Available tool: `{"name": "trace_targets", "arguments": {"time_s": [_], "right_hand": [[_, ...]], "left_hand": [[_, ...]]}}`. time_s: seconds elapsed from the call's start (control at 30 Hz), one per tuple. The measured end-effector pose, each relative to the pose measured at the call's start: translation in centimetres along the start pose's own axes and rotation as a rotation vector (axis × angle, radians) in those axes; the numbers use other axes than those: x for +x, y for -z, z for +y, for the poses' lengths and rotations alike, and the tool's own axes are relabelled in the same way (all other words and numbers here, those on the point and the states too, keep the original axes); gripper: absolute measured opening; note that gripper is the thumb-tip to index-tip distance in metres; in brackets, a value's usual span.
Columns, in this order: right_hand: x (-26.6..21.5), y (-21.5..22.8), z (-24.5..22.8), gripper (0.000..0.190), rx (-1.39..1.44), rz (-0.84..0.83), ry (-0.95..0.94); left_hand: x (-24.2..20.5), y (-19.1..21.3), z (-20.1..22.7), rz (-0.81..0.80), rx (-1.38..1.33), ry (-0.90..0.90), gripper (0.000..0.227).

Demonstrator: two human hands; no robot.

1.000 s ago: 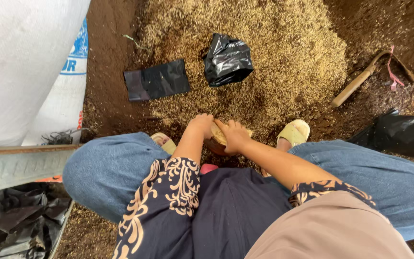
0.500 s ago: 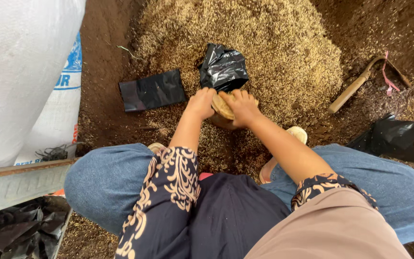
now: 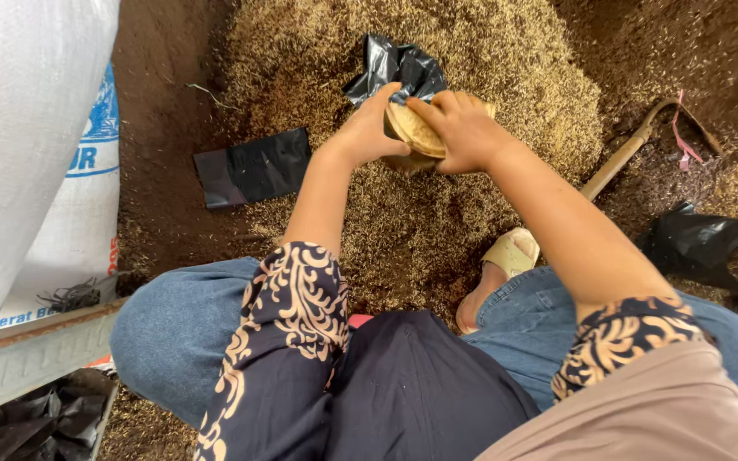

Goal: The person scoops grain from a large pile using a scoop and fills black plastic bags. They tie the bags and place them aside, repeating the process.

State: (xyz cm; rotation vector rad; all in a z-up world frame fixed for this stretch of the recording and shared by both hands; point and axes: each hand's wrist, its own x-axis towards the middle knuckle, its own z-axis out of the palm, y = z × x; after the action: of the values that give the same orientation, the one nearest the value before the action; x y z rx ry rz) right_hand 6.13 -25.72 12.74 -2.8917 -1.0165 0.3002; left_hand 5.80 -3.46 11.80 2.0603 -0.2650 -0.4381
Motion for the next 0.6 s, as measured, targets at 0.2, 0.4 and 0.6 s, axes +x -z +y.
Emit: {"name": "trace_targets", "arguments": {"time_s": [0.2, 0.4, 0.6], "right_hand": [[-4.2, -5.8, -1.5, 0.117, 0.31, -0.257, 0.108], [-8.2, -15.2, -3.2, 0.124, 0.323, -0.455, 0.099], [-9.1, -16.3, -4.0, 0.112, 0.196, -0.261, -0.037]], "left_hand": [[-1.0, -2.4, -1.8, -0.591, 0.252, 0.251, 0.102], [-3.4, -11.1, -6.2, -0.693, 0.459, 0.406, 0.104], [-3.2, -13.2, -8.9, -0.552, 0.308, 0.344, 0.087]]}}
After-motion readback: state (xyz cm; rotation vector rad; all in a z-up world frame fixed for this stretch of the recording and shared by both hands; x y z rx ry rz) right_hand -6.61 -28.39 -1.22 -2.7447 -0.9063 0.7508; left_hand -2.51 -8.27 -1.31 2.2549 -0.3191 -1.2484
